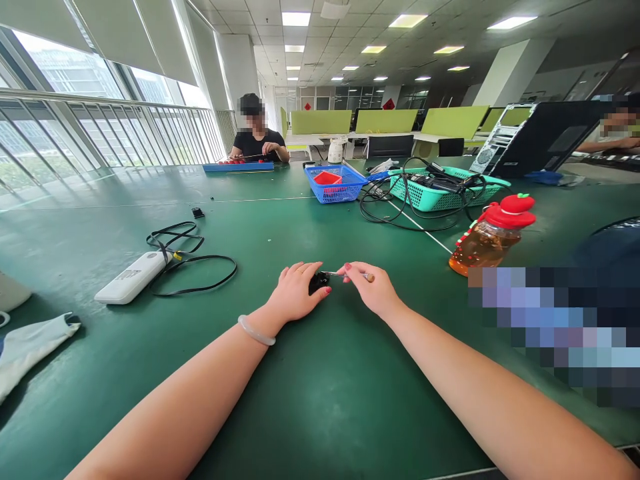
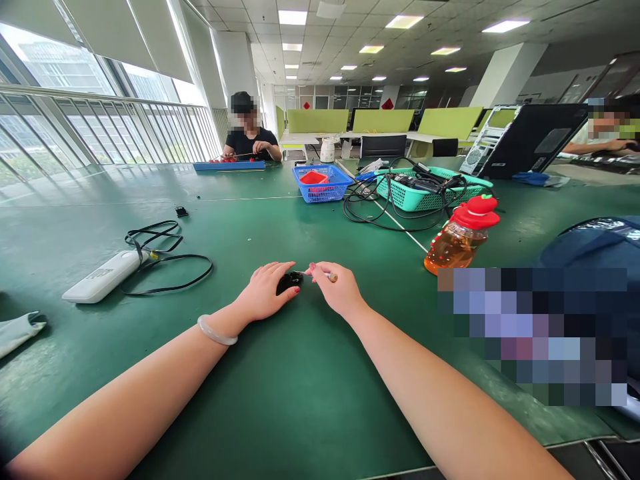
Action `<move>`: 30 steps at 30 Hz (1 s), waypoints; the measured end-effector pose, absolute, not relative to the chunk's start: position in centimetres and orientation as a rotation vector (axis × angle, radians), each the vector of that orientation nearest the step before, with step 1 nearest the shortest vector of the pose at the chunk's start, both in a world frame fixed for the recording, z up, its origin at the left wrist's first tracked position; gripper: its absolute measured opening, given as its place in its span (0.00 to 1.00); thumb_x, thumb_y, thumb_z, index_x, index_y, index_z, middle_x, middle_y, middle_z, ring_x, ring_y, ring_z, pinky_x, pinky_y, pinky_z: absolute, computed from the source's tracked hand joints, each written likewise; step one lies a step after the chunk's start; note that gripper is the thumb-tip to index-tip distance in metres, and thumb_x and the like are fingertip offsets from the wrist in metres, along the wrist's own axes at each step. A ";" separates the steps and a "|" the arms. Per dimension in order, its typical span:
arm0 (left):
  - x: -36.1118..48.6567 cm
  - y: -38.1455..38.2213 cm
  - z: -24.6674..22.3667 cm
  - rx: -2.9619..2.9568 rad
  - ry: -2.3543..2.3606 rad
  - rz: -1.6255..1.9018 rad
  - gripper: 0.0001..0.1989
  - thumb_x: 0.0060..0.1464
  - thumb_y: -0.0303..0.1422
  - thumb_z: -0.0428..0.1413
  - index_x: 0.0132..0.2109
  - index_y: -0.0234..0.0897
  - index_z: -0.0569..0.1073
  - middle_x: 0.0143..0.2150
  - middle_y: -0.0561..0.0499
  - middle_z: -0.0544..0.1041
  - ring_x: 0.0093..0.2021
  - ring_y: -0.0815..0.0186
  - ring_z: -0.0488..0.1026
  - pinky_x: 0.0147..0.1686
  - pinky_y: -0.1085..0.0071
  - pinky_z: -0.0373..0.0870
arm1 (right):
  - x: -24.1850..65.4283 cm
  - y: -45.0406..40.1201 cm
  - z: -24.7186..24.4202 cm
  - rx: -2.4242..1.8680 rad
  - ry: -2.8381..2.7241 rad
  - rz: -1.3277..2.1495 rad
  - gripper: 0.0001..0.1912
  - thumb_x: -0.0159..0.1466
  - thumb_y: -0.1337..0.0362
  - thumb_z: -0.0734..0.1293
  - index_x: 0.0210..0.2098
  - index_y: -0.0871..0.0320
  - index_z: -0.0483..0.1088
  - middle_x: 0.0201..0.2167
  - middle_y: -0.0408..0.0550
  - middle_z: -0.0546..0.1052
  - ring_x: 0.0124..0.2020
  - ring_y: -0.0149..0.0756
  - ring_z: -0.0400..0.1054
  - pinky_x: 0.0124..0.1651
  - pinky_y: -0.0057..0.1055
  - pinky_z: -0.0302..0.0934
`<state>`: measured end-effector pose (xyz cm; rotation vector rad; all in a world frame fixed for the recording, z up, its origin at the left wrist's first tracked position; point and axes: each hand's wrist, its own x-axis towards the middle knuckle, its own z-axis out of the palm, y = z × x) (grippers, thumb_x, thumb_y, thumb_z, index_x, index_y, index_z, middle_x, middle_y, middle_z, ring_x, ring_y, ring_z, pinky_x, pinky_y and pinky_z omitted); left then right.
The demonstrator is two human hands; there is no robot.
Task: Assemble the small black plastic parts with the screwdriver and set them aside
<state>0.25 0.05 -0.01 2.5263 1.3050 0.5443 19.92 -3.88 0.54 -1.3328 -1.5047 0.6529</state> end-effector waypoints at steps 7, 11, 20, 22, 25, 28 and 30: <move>0.7 0.1 0.4 2.606 1.181 0.427 0.22 0.60 0.46 0.50 0.59 0.47 0.68 0.58 0.47 0.74 0.61 0.54 0.65 0.64 0.46 0.53 | 20.6 -4.1 1.3 -1.265 -1.148 0.529 0.24 0.64 0.46 0.60 0.26 0.56 0.76 0.23 0.46 0.74 0.30 0.38 0.71 0.38 0.33 0.64; 0.6 -0.6 0.4 2.601 1.150 0.459 0.14 0.60 0.38 0.51 0.52 0.46 0.72 0.54 0.50 0.77 0.58 0.57 0.67 0.63 0.50 0.56 | 20.7 -4.1 1.3 -1.288 -1.128 0.534 0.24 0.64 0.45 0.60 0.26 0.56 0.77 0.23 0.46 0.75 0.31 0.39 0.72 0.38 0.34 0.64; -4.4 -7.1 1.5 2.557 1.045 0.393 0.13 0.62 0.34 0.50 0.50 0.49 0.74 0.51 0.52 0.79 0.56 0.60 0.69 0.61 0.57 0.62 | 20.3 -4.4 1.5 -1.257 -1.209 0.578 0.23 0.63 0.45 0.61 0.27 0.55 0.77 0.23 0.46 0.74 0.30 0.39 0.71 0.36 0.34 0.64; -7.6 -8.8 1.6 2.531 1.099 0.357 0.13 0.62 0.35 0.51 0.50 0.50 0.75 0.52 0.53 0.79 0.58 0.60 0.69 0.61 0.59 0.64 | 20.3 -4.4 1.5 -1.257 -1.218 0.579 0.24 0.63 0.45 0.61 0.27 0.55 0.77 0.23 0.46 0.74 0.30 0.39 0.71 0.36 0.34 0.64; -13.5 -10.3 1.4 2.492 1.248 0.316 0.13 0.62 0.39 0.50 0.50 0.53 0.75 0.53 0.55 0.79 0.60 0.60 0.68 0.61 0.60 0.66 | 20.3 -4.3 1.3 -1.253 -1.231 0.574 0.24 0.63 0.45 0.60 0.26 0.56 0.77 0.23 0.46 0.74 0.31 0.39 0.71 0.36 0.34 0.64; -19.7 -10.5 1.0 2.456 1.447 0.351 0.15 0.60 0.45 0.51 0.49 0.55 0.77 0.52 0.56 0.79 0.60 0.58 0.68 0.60 0.61 0.67 | 20.3 -4.3 1.2 -1.254 -1.236 0.571 0.24 0.63 0.45 0.60 0.26 0.56 0.77 0.23 0.46 0.74 0.30 0.39 0.71 0.36 0.34 0.64; -23.2 -10.3 1.0 2.422 1.592 0.382 0.17 0.57 0.49 0.51 0.49 0.56 0.78 0.53 0.55 0.79 0.59 0.56 0.70 0.60 0.61 0.68 | 20.2 -4.2 1.1 -1.259 -1.236 0.571 0.24 0.63 0.45 0.61 0.27 0.56 0.77 0.23 0.46 0.74 0.30 0.39 0.71 0.36 0.34 0.64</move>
